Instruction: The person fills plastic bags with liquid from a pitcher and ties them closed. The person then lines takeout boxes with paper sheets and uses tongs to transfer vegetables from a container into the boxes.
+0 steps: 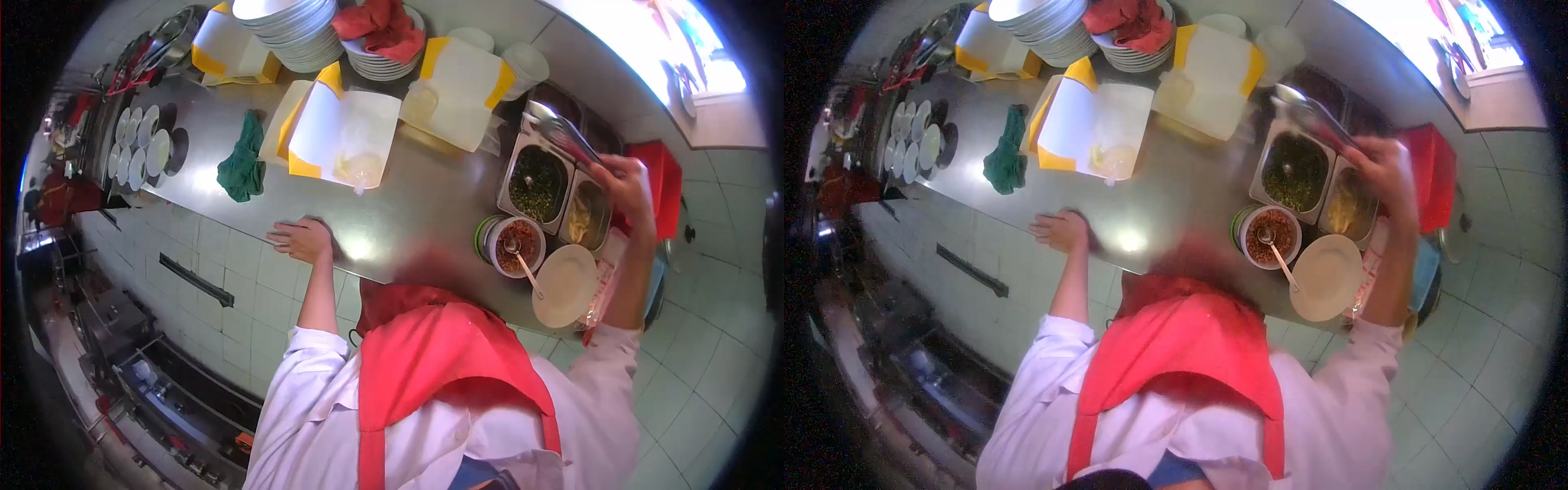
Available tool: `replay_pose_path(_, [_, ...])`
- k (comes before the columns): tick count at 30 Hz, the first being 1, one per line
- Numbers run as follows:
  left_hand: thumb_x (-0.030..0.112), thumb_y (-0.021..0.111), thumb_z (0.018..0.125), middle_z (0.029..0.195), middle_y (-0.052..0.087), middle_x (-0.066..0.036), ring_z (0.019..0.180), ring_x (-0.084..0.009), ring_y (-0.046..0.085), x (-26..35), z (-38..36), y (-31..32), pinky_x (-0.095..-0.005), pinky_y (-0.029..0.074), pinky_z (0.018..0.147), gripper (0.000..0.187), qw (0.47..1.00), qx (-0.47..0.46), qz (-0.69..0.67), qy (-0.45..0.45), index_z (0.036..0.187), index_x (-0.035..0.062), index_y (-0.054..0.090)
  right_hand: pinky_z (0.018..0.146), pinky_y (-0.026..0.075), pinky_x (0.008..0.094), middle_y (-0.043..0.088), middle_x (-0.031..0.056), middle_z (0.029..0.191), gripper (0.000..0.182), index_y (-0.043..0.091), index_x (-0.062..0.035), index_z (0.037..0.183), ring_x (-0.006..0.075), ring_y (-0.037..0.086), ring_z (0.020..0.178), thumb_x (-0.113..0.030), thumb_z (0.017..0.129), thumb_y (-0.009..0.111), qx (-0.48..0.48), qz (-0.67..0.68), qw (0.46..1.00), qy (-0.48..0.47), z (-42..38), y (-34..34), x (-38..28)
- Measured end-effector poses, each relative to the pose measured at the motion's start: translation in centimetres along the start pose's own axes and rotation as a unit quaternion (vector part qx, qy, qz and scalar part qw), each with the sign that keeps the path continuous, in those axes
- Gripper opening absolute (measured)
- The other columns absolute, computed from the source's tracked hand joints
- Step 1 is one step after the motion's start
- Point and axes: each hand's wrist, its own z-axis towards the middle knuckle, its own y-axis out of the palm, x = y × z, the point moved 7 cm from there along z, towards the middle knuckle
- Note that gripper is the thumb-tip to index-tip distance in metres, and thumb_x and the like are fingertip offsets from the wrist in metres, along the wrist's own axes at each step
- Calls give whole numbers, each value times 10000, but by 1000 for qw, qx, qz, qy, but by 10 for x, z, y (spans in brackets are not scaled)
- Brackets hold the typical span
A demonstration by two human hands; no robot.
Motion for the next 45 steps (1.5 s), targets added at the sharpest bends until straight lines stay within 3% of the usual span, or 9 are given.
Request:
replay_pose_path(6, [260,424,899,1542,178,-320,1333,-537,290,1,1,-7,-592,390,1032,656,999,-30,-36,-15,1456,-50,269,744,561,392,728,160,872,327,767,-84,991,294,709,760,-330,776,758,-16,-122,983,-138,98,99,-63])
replay_pose_path(8, [260,421,899,1545,170,-323,1338,-542,283,4,1,-17,-594,390,1031,659,998,-38,-51,-21,1461,-46,264,743,545,397,720,184,856,376,739,-35,1014,306,709,798,-317,765,764,-75,-141,983,-89,111,134,-75])
replay_pose_path(12, [254,416,899,1554,142,-328,1359,-552,254,4,0,-11,-604,373,1041,659,996,-61,-62,-37,1469,-36,257,783,545,438,720,158,895,297,760,-113,966,349,689,840,-338,773,750,-78,-199,972,-101,125,179,-78])
replay_pose_path(15, [258,444,892,1526,214,-315,1306,-510,342,4,0,-13,-586,403,1021,618,999,-24,-35,-26,1425,-27,312,767,541,441,714,159,867,279,757,-106,945,354,685,830,-326,774,752,-58,-166,978,-114,127,184,-80])
replay_pose_path(19, [258,446,890,1530,200,-316,1305,-507,342,6,1,-14,-578,406,1021,623,999,-34,-28,-30,1429,-25,309,757,537,449,710,167,867,270,755,-109,952,360,684,826,-317,778,751,-50,-152,979,-125,131,184,-75])
replay_pose_path(21, [236,416,897,1560,139,-317,1369,-541,236,4,1,-12,-613,344,1061,650,995,-58,-75,-41,1469,-30,257,754,536,452,709,171,876,271,755,-109,953,364,683,827,-316,779,751,-44,-154,979,-123,131,184,-73])
replay_pose_path(33, [234,428,888,1540,170,-334,1340,-540,277,6,1,-13,-612,356,1053,645,997,-39,-52,-30,1451,-42,272,778,543,446,707,183,875,312,756,-93,985,362,686,847,-316,767,741,-22,-103,982,-154,125,152,-74])
replay_pose_path(44, [244,431,893,1546,160,-333,1339,-543,278,5,0,-13,-607,344,1066,661,997,-43,-58,-25,1463,-41,256,802,549,454,708,178,938,318,758,-96,973,351,684,900,-335,762,750,-121,-246,956,-109,125,190,-61])
replay_pose_path(45, [245,431,894,1548,159,-332,1340,-542,278,6,1,-14,-604,342,1068,662,997,-44,-61,-24,1464,-42,254,823,525,457,693,221,917,350,749,-76,993,388,664,908,-314,737,761,-118,-246,957,-97,126,193,-64])
